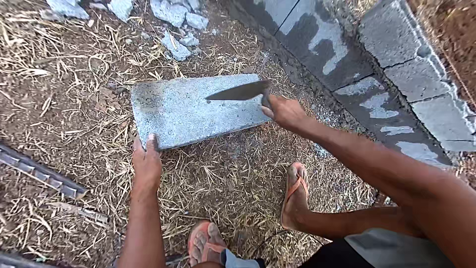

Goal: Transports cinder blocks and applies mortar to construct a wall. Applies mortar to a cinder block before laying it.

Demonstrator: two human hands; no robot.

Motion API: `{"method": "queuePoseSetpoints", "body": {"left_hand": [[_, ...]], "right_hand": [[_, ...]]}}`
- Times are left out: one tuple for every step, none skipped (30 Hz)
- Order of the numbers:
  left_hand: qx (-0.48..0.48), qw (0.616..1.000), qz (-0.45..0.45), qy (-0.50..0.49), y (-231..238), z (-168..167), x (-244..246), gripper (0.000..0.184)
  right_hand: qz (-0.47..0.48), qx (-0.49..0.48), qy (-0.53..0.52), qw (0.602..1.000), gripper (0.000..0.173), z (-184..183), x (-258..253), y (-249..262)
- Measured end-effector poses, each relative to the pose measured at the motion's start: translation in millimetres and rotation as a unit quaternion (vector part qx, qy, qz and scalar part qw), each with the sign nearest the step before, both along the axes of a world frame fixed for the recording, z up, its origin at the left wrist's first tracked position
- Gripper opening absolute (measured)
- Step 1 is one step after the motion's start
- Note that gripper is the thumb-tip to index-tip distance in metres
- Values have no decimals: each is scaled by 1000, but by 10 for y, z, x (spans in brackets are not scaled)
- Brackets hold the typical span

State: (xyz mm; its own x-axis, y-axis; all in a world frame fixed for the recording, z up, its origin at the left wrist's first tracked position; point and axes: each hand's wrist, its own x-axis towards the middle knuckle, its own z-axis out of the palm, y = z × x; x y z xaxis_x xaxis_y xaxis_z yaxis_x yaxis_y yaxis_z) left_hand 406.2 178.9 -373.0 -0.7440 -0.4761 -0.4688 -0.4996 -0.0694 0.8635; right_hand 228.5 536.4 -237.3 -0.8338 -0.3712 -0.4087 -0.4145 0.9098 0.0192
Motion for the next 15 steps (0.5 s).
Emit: {"method": "queuePoseSetpoints", "body": {"left_hand": [[5,1000,2,0,-1,0,8,61],[8,1000,-2,-1,-13,13,2,61],[10,1000,-6,-3,-28,34,-10,61],[16,1000,-7,-5,-29,50,-19,61],[23,1000,-7,-8,-19,65,-16,61],[25,1000,-7,-9,-14,73,1,60],[21,1000,-5,-8,-22,76,13,61],[10,1000,-2,-4,-29,60,22,62],[1,1000,-4,-3,-31,41,32,62],[-7,1000,-9,-3,-28,33,19,62],[-14,1000,-12,-5,-27,30,0,62],[-16,1000,-11,-10,-19,30,-7,63],[-17,1000,-8,-16,0,35,5,63],[-14,1000,-6,-19,16,50,19,62],[-10,1000,-4,-18,17,70,17,62]], "right_hand": [[16,-20,5,1000,57,-38,48,-211],[34,-38,11,999,57,-89,84,-387],[47,-52,11,997,57,-142,97,-499],[55,-61,8,997,56,-194,95,-502],[48,-60,-1,997,55,-232,80,-376],[21,-49,-15,998,55,-250,61,-149],[-14,-29,-22,999,56,-244,19,106],[-44,-4,-20,999,57,-201,-68,321],[-63,23,-18,998,58,-132,-140,500],[-71,50,-13,996,60,-70,-160,649],[-73,65,-9,995,61,-13,-153,710],[-76,65,-11,995,60,36,-139,653],[-71,52,-12,996,58,56,-107,508],[-59,29,-16,998,57,43,-48,299],[-46,0,-23,999,58,5,18,44]]}}
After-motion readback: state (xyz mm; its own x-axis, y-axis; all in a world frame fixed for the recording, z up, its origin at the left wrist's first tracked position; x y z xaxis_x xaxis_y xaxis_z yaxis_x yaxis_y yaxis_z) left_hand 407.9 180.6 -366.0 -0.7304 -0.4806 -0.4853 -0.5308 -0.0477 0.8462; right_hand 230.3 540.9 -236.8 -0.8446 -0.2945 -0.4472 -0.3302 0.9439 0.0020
